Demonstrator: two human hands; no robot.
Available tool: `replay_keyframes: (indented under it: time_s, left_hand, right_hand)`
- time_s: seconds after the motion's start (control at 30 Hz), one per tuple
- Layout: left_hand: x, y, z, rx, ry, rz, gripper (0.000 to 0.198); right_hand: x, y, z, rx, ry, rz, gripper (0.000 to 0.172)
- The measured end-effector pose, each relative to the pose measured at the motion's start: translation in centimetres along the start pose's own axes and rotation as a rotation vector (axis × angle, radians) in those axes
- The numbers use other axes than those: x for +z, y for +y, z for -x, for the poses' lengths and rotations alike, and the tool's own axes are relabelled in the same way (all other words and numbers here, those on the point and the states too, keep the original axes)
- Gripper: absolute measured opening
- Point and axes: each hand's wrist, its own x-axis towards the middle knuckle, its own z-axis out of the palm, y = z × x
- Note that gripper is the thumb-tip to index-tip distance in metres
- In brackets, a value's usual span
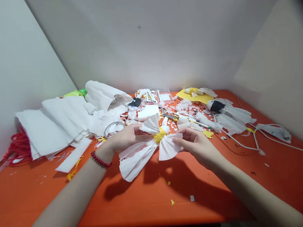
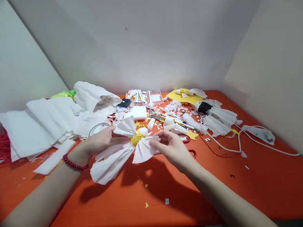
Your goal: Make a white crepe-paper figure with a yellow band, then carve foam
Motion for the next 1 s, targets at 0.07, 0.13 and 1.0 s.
replay_keyframes:
  time_s: [0.07, 0.13, 1.0]
  left_hand:
    - [-0.6, 0.1, 0.0, -0.005, -0.062, -0.057, 0.021]
    - [-1.1, 0.2, 0.0, 0.047, -0.116, -0.103, 0.021]
    - [0.6, 0.5, -0.8, 0.101, -0.102, -0.21, 0.031]
  right_hand:
    - [-0.1, -0.1, 0.1, 0.026, 0.001, 0.028, 0.034]
    - [-0.1, -0.3, 0.1, 0.065, -0.038, 0.062, 0.035]
    - [0.7, 1.3, -0.9, -0.04, 0.029, -0.071, 0.046]
